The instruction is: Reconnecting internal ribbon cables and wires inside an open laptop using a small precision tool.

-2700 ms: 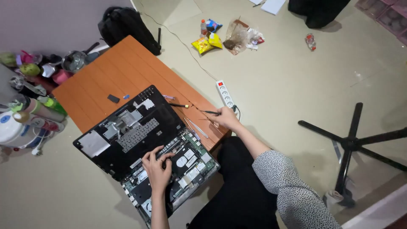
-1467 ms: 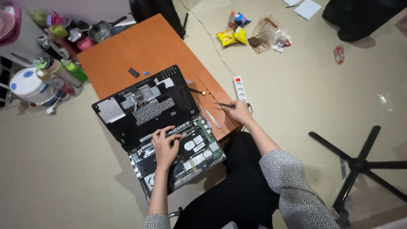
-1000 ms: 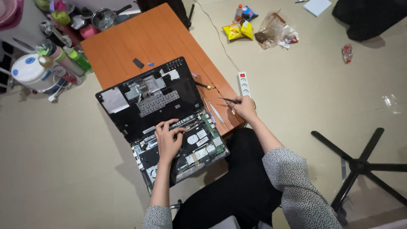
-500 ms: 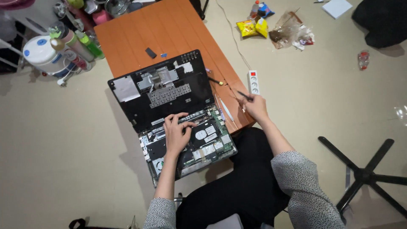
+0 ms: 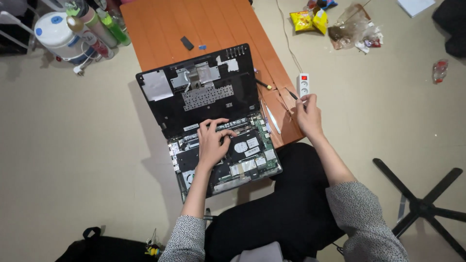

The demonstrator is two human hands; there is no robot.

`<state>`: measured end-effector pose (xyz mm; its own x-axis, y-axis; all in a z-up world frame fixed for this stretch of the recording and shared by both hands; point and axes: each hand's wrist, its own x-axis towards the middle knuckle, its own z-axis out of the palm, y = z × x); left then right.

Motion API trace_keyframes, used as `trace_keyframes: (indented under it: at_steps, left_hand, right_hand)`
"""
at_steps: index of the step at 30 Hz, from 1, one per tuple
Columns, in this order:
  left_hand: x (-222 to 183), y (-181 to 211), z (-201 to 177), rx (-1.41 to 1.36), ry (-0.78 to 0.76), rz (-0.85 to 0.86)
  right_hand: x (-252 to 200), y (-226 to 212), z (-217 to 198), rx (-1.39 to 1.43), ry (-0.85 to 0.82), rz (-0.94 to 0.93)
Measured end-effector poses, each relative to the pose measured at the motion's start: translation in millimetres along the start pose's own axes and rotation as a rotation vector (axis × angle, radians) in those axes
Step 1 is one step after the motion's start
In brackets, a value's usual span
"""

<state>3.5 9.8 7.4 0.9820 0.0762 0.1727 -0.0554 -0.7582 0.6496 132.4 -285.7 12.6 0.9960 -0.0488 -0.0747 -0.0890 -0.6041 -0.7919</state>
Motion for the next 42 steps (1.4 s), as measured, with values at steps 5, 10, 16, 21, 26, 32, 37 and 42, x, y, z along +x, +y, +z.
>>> trace_keyframes:
  at_steps: [5,10,16,21,26,32,37,42]
  left_hand:
    - [1.9,-0.1,-4.2,-0.008,-0.031,0.02]
    - [4.3,-2.0,-7.0,-0.011,-0.041,0.03]
    - [6.2,0.0,-11.2,-0.04,-0.08,0.007]
    - [5.5,-2.8,-9.2,-0.038,-0.062,0.014]
    - [5.7,0.7,-11.5,-0.05,-0.039,0.009]
    - [6.4,2.0,-11.6,-0.06,-0.028,0.011]
    - [5.6,-0.9,-8.8,-0.053,-0.018,0.007]
    - [6.4,1.8,-10.5,-0.052,0.003,0.015]
  right_hand:
    - [-13.2,-20.7,6.2,0.018,-0.009,-0.187]
    - [-39.7,-60.3,11.3,0.324,-0.098,-0.142]
    - [-84.8,-103.4,1.1,0.273,-0.315,-0.171]
    - [-99.4,-102.4,-10.0,-0.165,-0.528,-0.043]
    - [-100.4,-100.4,-18.7,-0.102,-0.553,0.067]
    - [-96.7,-91.9,-16.7,-0.069,-0.588,0.067]
    - [-98.8,-88.0,-14.9,-0.074,-0.586,0.052]
    - [-104.1,-92.6,-14.8,-0.106,-0.569,-0.011]
